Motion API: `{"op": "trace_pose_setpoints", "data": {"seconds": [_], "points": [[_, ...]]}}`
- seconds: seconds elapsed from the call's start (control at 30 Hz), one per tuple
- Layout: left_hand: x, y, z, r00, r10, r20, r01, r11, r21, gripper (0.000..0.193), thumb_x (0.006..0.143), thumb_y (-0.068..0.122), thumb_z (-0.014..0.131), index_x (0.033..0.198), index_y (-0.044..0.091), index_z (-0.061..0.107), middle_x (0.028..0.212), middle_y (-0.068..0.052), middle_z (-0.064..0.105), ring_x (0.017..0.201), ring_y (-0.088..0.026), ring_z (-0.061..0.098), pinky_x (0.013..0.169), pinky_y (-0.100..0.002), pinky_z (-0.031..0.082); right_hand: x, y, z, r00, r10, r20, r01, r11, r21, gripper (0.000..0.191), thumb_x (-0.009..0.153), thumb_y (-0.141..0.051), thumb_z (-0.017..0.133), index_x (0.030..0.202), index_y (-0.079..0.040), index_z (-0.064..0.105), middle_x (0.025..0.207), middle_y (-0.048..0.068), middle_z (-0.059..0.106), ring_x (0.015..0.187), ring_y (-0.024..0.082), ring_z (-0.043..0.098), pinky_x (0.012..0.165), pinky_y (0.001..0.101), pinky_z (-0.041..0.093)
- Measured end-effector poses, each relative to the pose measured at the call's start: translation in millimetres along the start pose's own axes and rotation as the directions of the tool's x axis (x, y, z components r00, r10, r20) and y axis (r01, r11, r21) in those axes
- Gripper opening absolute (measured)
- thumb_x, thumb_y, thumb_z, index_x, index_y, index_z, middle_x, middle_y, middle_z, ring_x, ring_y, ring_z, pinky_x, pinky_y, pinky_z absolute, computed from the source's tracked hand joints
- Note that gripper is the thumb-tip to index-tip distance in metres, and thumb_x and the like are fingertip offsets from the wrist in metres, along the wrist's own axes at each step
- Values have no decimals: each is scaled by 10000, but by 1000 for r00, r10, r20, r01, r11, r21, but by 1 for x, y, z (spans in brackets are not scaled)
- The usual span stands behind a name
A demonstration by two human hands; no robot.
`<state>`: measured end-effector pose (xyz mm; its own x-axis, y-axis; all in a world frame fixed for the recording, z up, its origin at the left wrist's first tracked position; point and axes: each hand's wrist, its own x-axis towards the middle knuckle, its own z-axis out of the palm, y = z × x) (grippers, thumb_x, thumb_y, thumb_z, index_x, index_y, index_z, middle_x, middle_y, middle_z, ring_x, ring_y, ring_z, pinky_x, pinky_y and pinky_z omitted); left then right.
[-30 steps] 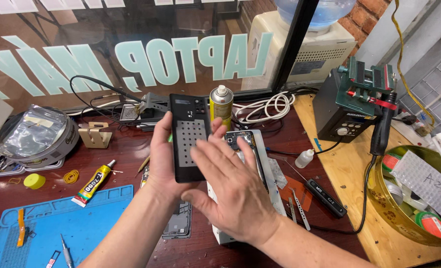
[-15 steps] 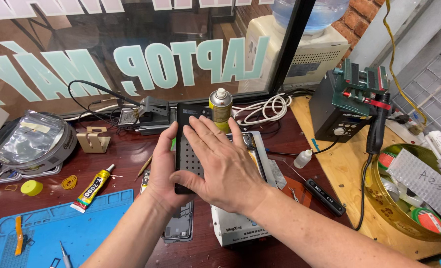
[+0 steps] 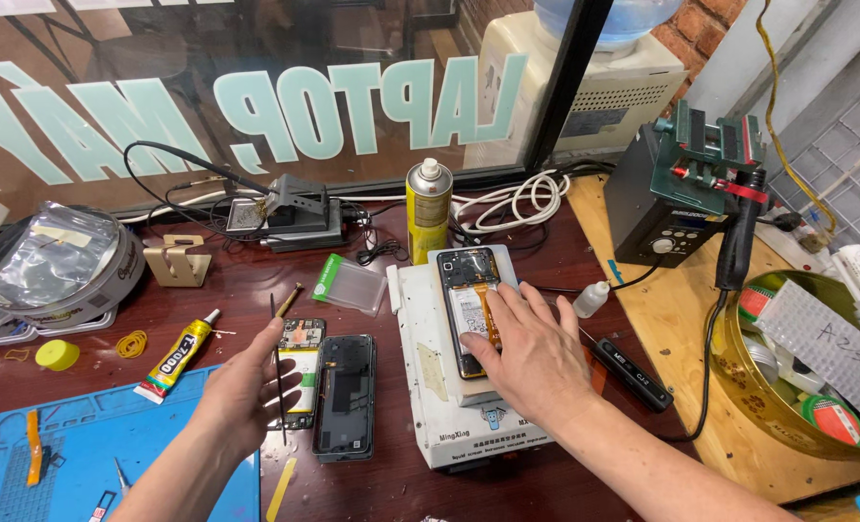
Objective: The person reassembles a disassembled smartphone by placing the back cover onto the chassis, applying adhesive around the edges, and securing the assembly with multiple rubber bands. The work is performed on a cluttered workbench with various tools and spare parts visible.
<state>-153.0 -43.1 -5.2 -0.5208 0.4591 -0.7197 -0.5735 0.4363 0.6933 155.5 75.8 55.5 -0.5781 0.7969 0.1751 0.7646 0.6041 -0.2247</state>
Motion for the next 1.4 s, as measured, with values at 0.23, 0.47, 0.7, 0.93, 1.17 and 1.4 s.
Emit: {"op": "trace_pose_setpoints", "data": {"seconds": [0.23,0.47,0.7,0.93,1.17,1.4], "points": [[-16,-4,31,994,78,82,-90,984,151,697,783,464,796,1303,50,588,962,-104,699,829,-226,655,692,-404,527,13,3,0,998,54,-11,-54,997,58,627,925,-463,602,1365,-20,552,1412,150,545,1361,325,433,1117,604,256],[-20,-17,29,945,322,-63,-242,813,529,811,683,379,876,1325,-32,600,1035,-171,783,852,-236,784,757,-385,624,31,-11,-7,1000,-27,-4,27,996,81,443,886,-294,694,1243,-35,662,1311,162,593,1306,301,500,1132,553,306],[17,-23,-62,889,414,-198,20,395,918,743,720,590,826,1126,-29,767,1133,-251,756,1063,-381,729,942,-468,579,34,-71,2,945,-281,-168,320,897,303,311,799,-134,761,1084,-16,724,1215,184,662,1176,355,608,1003,458,466],[69,-20,-111,883,452,-131,100,92,991,840,796,776,695,1198,39,734,1309,-205,650,1270,-387,584,1035,-554,493,35,-103,3,960,-275,-58,275,874,401,264,833,-121,741,1072,-11,721,1217,163,666,1169,343,625,998,416,500],[151,37,-107,821,544,172,-165,-63,984,441,878,364,667,1226,96,704,1260,-192,718,1203,-403,661,1000,-552,536,26,-104,-10,989,-136,66,88,875,476,228,849,-132,718,1050,-25,727,1163,114,714,1099,304,679,950,378,538],[140,72,-82,849,517,110,-173,74,982,564,807,368,780,1293,127,626,1207,-210,729,1156,-400,693,971,-508,556,20,-99,-19,988,80,130,-141,808,572,268,880,-163,693,1121,-55,741,1105,76,778,1021,206,761,874,321,595]]}}
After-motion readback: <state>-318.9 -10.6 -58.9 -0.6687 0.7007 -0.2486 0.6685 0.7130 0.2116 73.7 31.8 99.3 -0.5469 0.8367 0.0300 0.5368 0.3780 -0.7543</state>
